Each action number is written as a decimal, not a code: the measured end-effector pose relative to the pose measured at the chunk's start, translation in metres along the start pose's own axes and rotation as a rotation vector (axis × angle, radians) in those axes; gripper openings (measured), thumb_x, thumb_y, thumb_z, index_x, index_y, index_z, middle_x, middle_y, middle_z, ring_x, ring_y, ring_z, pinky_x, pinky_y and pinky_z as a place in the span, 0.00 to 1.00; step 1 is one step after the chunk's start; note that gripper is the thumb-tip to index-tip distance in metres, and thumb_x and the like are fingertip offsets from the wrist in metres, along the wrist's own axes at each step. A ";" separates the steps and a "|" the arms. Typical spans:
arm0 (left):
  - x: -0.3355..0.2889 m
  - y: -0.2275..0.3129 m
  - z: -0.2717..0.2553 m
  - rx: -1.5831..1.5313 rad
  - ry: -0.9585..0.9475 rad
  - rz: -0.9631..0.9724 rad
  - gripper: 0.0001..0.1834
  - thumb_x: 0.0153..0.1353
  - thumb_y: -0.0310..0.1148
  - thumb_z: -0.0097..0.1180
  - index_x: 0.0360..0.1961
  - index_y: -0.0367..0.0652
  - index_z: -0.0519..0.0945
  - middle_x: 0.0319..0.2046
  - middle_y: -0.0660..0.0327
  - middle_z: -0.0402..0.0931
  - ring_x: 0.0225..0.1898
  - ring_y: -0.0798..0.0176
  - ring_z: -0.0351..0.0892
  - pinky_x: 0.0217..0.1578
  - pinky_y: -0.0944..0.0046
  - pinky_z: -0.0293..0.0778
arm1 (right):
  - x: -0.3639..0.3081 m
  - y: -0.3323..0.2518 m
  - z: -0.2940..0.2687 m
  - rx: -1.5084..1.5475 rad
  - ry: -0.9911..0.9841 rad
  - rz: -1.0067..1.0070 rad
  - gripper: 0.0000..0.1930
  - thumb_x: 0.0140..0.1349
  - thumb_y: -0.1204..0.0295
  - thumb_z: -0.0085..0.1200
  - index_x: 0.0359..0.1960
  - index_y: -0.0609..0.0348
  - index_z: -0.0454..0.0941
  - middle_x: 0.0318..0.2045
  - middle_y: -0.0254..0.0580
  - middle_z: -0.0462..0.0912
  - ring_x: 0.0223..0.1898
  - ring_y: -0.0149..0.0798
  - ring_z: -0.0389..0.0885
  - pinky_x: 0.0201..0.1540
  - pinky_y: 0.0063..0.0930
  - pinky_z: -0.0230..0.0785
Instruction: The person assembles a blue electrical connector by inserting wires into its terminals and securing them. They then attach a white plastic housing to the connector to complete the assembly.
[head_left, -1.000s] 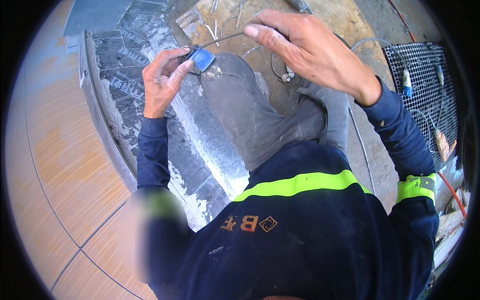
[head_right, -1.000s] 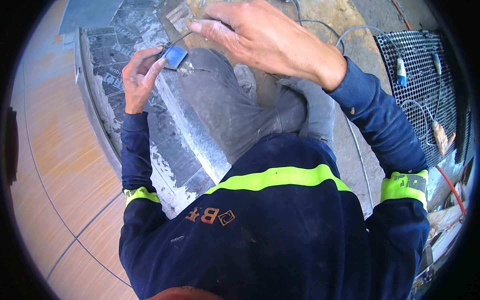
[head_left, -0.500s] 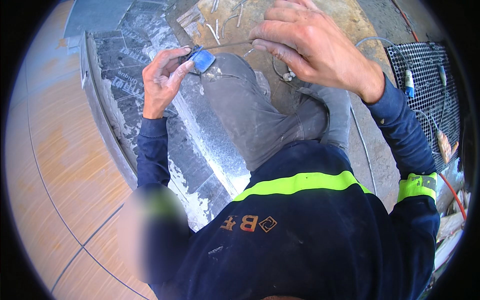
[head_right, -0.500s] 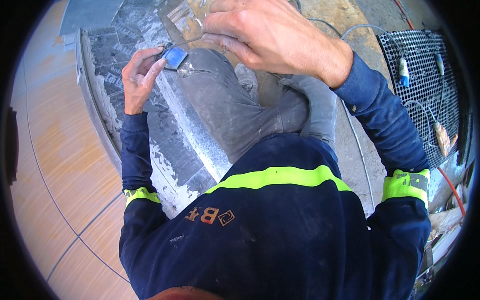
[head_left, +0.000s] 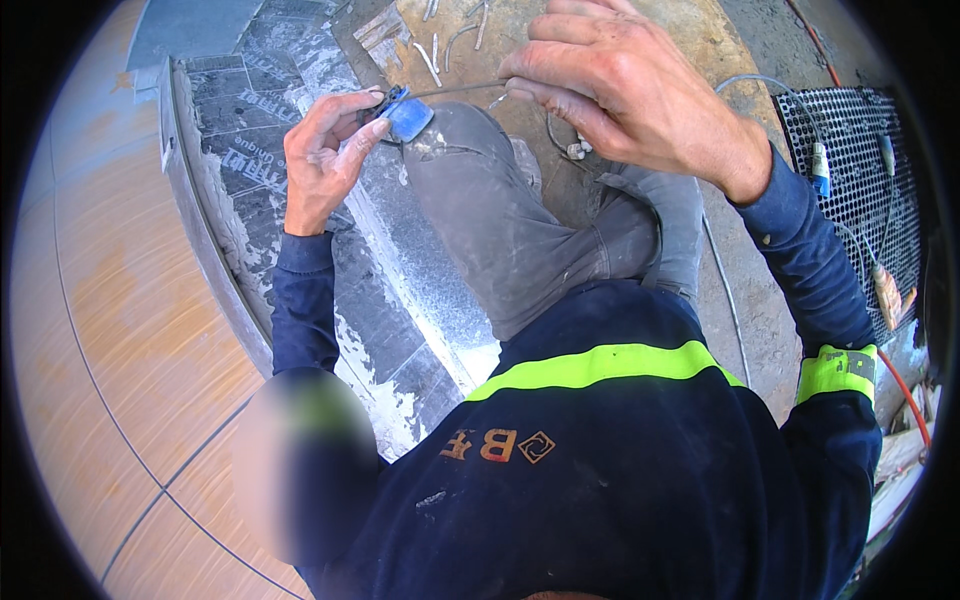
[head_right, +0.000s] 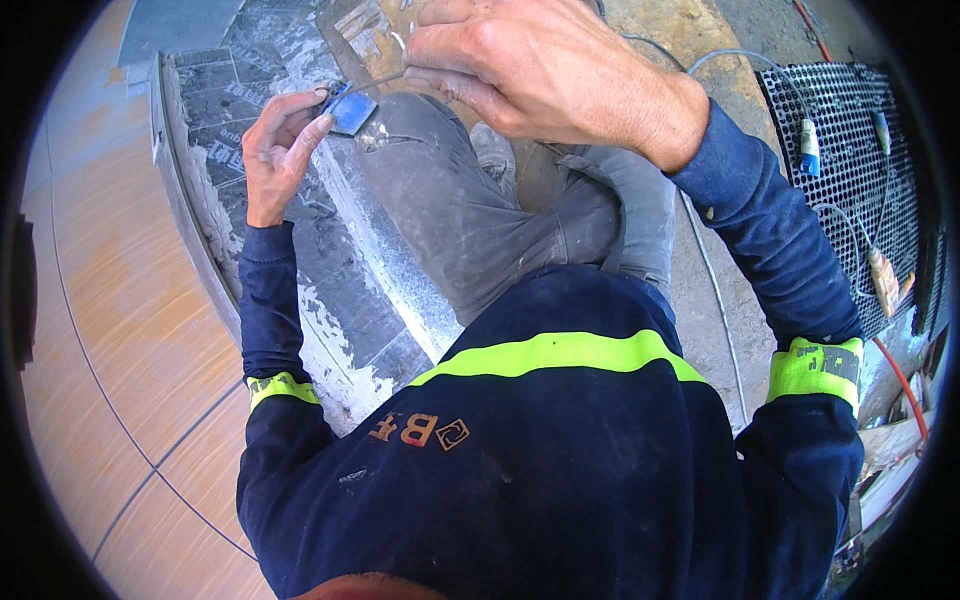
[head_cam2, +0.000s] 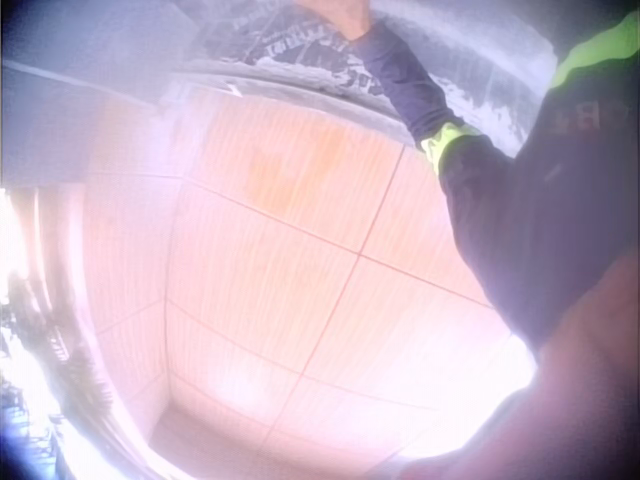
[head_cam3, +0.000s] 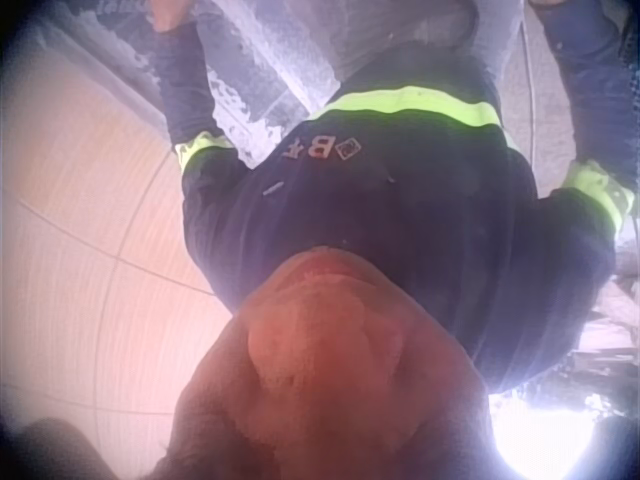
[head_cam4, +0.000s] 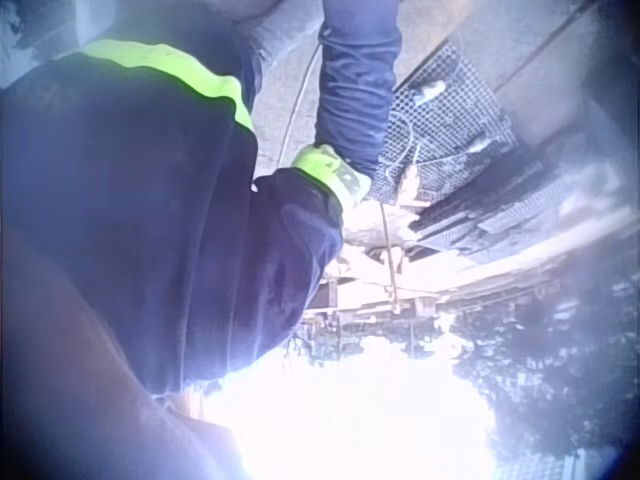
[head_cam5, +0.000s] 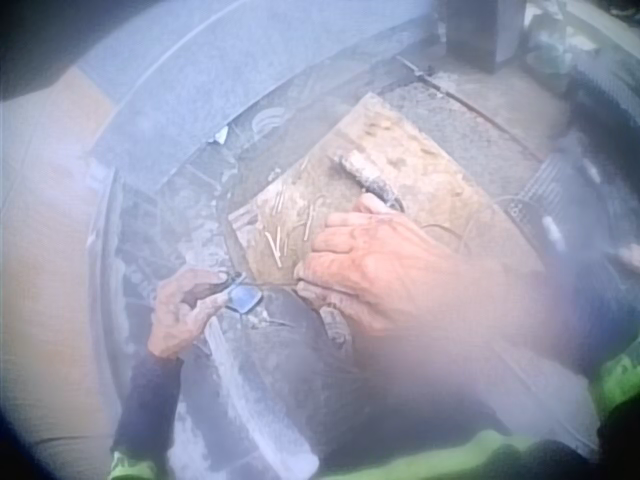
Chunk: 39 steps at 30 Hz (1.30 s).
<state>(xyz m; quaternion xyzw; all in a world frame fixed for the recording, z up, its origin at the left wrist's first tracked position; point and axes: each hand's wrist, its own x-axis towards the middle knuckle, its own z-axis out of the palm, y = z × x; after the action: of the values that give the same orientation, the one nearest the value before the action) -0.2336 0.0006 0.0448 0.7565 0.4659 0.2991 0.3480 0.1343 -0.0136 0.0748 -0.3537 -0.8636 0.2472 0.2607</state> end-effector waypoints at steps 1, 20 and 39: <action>0.000 0.000 0.000 0.005 0.000 0.004 0.15 0.66 0.21 0.70 0.53 0.34 0.85 0.51 0.54 0.85 0.52 0.62 0.87 0.54 0.62 0.87 | 0.000 0.000 0.000 0.009 0.001 0.004 0.14 0.74 0.63 0.58 0.55 0.53 0.87 0.47 0.36 0.86 0.57 0.38 0.81 0.74 0.54 0.64; -0.002 0.003 0.000 0.028 0.000 0.006 0.15 0.66 0.21 0.70 0.54 0.34 0.85 0.52 0.52 0.85 0.54 0.60 0.88 0.57 0.60 0.87 | 0.003 -0.002 -0.008 -0.132 -0.046 -0.063 0.13 0.76 0.62 0.56 0.49 0.55 0.87 0.43 0.37 0.87 0.51 0.37 0.81 0.66 0.42 0.69; 0.002 0.014 0.000 0.129 -0.013 0.023 0.13 0.67 0.23 0.70 0.52 0.33 0.86 0.48 0.55 0.85 0.48 0.63 0.89 0.51 0.61 0.88 | 0.022 -0.014 -0.026 0.169 -0.102 0.187 0.16 0.79 0.62 0.52 0.40 0.60 0.86 0.30 0.43 0.85 0.36 0.39 0.83 0.44 0.41 0.75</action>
<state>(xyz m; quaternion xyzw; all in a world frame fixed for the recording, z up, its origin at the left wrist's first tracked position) -0.2257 -0.0025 0.0559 0.7848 0.4731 0.2676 0.2979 0.1302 0.0006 0.1090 -0.3962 -0.8153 0.3598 0.2210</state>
